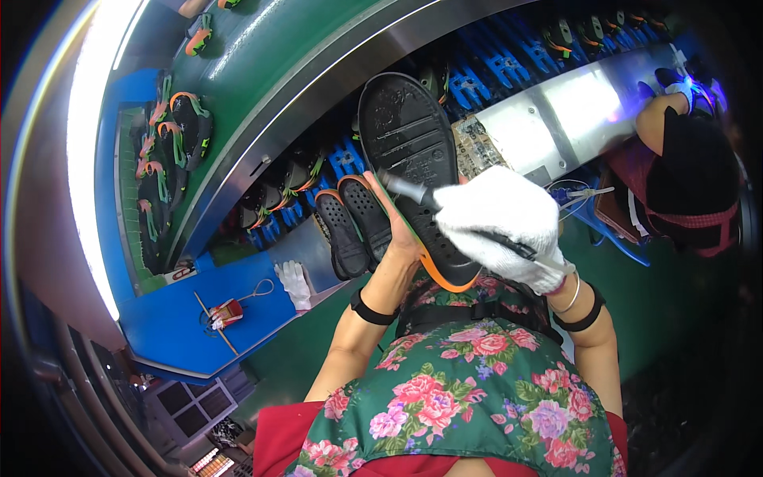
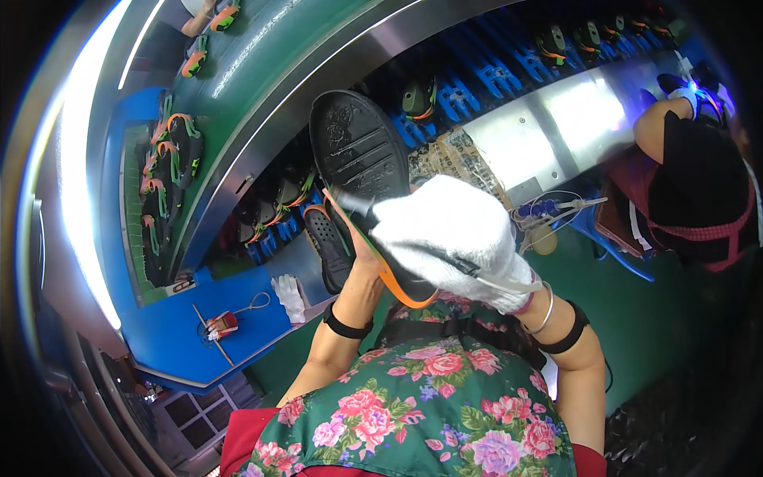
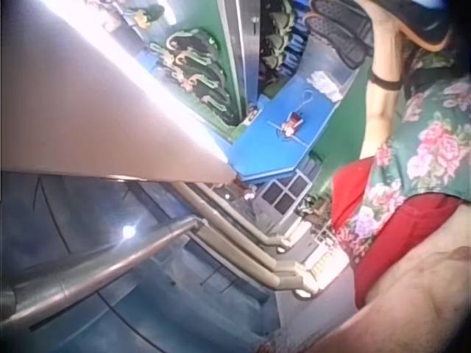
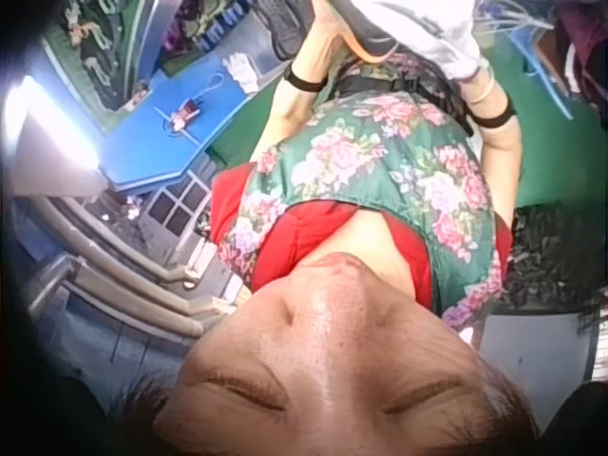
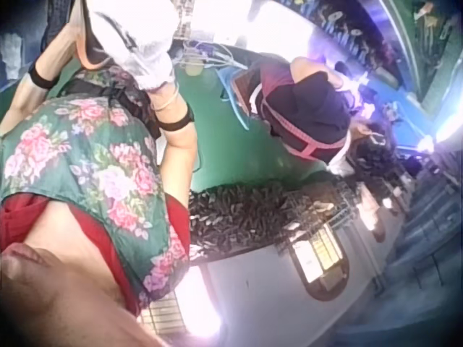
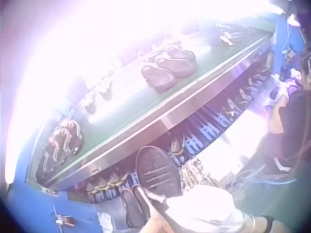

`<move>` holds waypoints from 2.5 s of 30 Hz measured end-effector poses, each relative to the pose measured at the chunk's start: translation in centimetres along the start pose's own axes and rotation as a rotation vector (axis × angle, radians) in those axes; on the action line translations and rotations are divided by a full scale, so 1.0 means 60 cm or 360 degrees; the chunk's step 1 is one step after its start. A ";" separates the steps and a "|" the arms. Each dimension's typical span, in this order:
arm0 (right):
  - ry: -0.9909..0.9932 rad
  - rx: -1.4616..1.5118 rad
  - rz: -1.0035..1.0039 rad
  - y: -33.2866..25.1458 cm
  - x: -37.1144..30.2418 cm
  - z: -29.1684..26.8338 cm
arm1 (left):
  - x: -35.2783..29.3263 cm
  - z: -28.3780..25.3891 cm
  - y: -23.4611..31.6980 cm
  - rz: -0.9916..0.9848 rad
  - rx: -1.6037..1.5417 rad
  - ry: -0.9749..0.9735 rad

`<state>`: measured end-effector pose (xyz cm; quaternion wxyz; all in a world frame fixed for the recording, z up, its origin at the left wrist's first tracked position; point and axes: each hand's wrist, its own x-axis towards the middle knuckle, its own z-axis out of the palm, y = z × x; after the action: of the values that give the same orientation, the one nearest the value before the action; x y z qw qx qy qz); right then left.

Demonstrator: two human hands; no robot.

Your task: Applying a liquid adhesive to shoe soles using a brush on an assembly line.

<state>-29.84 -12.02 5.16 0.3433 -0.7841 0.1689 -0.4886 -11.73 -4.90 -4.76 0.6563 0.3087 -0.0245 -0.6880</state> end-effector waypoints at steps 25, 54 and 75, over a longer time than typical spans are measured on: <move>-0.0159 -0.0061 -0.0032 -0.018 -0.053 0.005 | 0.028 0.066 0.035 0.0019 -0.0219 -0.0484; -0.0079 0.0202 0.0338 -0.016 -0.062 -0.026 | 0.060 0.075 0.065 0.0252 -0.0019 -0.0834; -0.0058 0.0247 0.0457 -0.031 -0.066 -0.042 | 0.072 0.082 0.079 0.0177 0.0197 -0.0932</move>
<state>-34.05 -9.25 4.61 0.4721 -0.7319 0.2347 -0.4317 -9.56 -11.34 -0.43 0.6379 0.1348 -0.2712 -0.7081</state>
